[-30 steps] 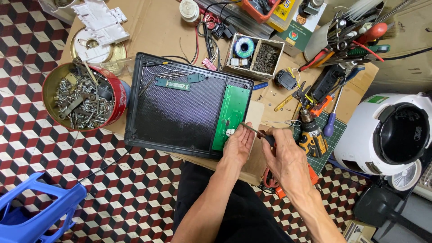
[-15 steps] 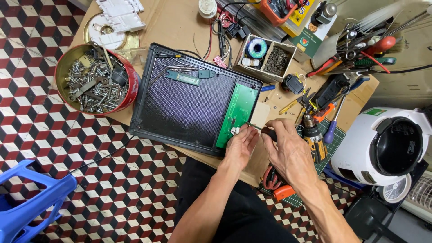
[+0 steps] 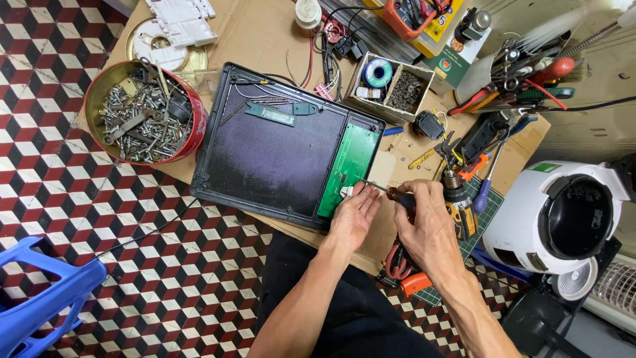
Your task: Repairing a monitor or display panel by removing and adjusting internal components.
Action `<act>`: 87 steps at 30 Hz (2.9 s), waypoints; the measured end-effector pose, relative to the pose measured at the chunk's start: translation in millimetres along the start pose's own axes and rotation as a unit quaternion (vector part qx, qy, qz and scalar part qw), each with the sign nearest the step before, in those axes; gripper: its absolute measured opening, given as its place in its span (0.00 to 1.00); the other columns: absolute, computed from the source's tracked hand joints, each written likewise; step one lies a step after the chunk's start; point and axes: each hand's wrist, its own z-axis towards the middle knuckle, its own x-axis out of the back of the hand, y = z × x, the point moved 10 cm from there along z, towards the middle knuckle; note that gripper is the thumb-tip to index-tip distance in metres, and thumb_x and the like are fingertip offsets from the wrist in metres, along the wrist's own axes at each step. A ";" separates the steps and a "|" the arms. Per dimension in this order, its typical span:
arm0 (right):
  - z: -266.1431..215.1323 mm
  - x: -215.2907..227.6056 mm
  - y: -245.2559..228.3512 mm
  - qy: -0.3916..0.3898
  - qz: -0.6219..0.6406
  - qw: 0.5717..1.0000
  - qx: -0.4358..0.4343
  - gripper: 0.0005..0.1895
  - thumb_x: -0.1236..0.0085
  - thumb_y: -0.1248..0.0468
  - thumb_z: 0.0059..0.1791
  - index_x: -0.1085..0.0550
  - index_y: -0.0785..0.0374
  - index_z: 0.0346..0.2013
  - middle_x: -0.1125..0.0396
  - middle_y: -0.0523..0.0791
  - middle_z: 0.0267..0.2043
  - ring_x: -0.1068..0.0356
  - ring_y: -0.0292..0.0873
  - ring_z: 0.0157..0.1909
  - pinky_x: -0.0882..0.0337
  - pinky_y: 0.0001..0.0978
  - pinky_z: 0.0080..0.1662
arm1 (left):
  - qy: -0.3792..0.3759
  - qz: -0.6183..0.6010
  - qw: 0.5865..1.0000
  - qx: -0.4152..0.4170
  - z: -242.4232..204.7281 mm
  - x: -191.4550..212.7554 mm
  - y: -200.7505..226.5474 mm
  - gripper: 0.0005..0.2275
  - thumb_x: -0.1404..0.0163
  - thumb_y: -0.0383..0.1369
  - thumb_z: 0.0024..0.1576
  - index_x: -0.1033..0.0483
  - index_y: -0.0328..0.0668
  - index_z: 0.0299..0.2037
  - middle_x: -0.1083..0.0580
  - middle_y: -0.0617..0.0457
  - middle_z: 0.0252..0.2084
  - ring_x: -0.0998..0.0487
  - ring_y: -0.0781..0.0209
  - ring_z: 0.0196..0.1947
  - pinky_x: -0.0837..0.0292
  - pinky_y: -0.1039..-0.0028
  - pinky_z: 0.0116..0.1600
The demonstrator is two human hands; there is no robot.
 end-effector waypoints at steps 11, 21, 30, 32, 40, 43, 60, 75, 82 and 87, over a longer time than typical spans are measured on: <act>-6.6 -2.5 24.4 0.013 -0.031 0.999 -0.033 0.15 0.40 0.64 0.49 0.30 0.71 0.45 0.32 0.57 0.41 0.27 0.54 0.33 0.27 0.43 0.33 | -0.017 -0.019 1.000 -0.004 -4.6 -5.0 -0.6 0.27 0.54 0.23 0.60 0.43 0.38 0.71 0.32 0.47 0.64 0.28 0.56 0.59 0.31 0.67 0.66; 0.5 -5.3 17.7 -0.002 -0.027 0.999 -0.043 0.14 0.38 0.65 0.49 0.30 0.71 0.44 0.31 0.55 0.40 0.27 0.53 0.31 0.29 0.42 0.31 | -0.027 -0.002 1.000 0.000 -3.0 -5.6 1.7 0.27 0.54 0.25 0.61 0.43 0.39 0.72 0.32 0.51 0.66 0.30 0.60 0.61 0.34 0.70 0.65; 7.1 -4.4 19.4 0.015 -0.025 0.999 -0.026 0.14 0.37 0.63 0.51 0.30 0.70 0.42 0.30 0.52 0.36 0.27 0.50 0.30 0.28 0.40 0.31 | 0.006 0.012 1.000 0.023 -42.4 -5.1 18.7 0.25 0.52 0.25 0.61 0.43 0.31 0.69 0.29 0.44 0.61 0.26 0.54 0.60 0.30 0.66 0.67; 11.0 -3.1 16.0 0.004 -0.012 1.000 -0.001 0.14 0.38 0.64 0.50 0.30 0.71 0.43 0.30 0.53 0.37 0.27 0.50 0.31 0.27 0.40 0.31 | 0.041 0.190 0.981 0.002 -82.1 -3.5 53.3 0.23 0.52 0.27 0.61 0.39 0.34 0.67 0.25 0.45 0.57 0.23 0.54 0.55 0.26 0.66 0.61; 15.0 -9.6 24.4 -0.001 -0.058 0.998 -0.023 0.14 0.39 0.60 0.52 0.30 0.68 0.40 0.30 0.52 0.38 0.26 0.52 0.31 0.28 0.43 0.33 | 0.255 0.340 0.837 -0.344 -142.9 102.0 205.2 0.17 0.53 0.32 0.62 0.32 0.36 0.60 0.22 0.41 0.45 0.21 0.63 0.39 0.21 0.75 0.44; 18.4 -3.2 16.2 -0.022 -0.058 0.998 -0.016 0.16 0.37 0.61 0.50 0.30 0.70 0.43 0.32 0.55 0.39 0.26 0.53 0.31 0.28 0.44 0.32 | 0.361 0.301 0.794 -0.385 -149.6 137.8 222.1 0.20 0.46 0.36 0.62 0.36 0.32 0.58 0.29 0.39 0.48 0.25 0.60 0.43 0.24 0.72 0.41; 4.4 -13.9 36.1 -0.029 -0.048 0.998 -0.042 0.14 0.40 0.61 0.50 0.29 0.70 0.42 0.30 0.54 0.42 0.25 0.54 0.33 0.25 0.43 0.34 | 0.277 0.254 0.860 -0.345 -116.4 159.4 222.9 0.22 0.45 0.38 0.59 0.42 0.33 0.54 0.29 0.41 0.45 0.20 0.55 0.39 0.16 0.67 0.46; 8.2 -18.6 46.4 -0.062 -0.092 0.991 -0.068 0.15 0.38 0.57 0.52 0.28 0.69 0.38 0.29 0.53 0.40 0.25 0.53 0.33 0.24 0.45 0.35 | 0.282 0.298 0.853 -0.324 -115.9 155.9 226.1 0.23 0.46 0.39 0.59 0.43 0.32 0.55 0.29 0.40 0.44 0.19 0.56 0.38 0.15 0.69 0.44; 10.1 -13.1 22.3 -0.058 -0.041 0.997 0.036 0.15 0.39 0.64 0.45 0.29 0.73 0.41 0.33 0.57 0.39 0.27 0.57 0.32 0.25 0.46 0.33 | 0.268 0.284 0.862 -0.323 -117.6 150.2 223.3 0.23 0.45 0.39 0.59 0.42 0.32 0.55 0.29 0.41 0.45 0.19 0.56 0.38 0.15 0.69 0.44; 10.6 -18.7 18.7 -0.028 -0.028 0.999 0.024 0.13 0.39 0.63 0.49 0.31 0.71 0.36 0.31 0.55 0.36 0.27 0.54 0.30 0.25 0.44 0.31 | 0.265 0.287 0.860 -0.327 -115.7 154.0 225.7 0.23 0.46 0.39 0.59 0.43 0.31 0.55 0.29 0.40 0.45 0.19 0.55 0.38 0.15 0.69 0.44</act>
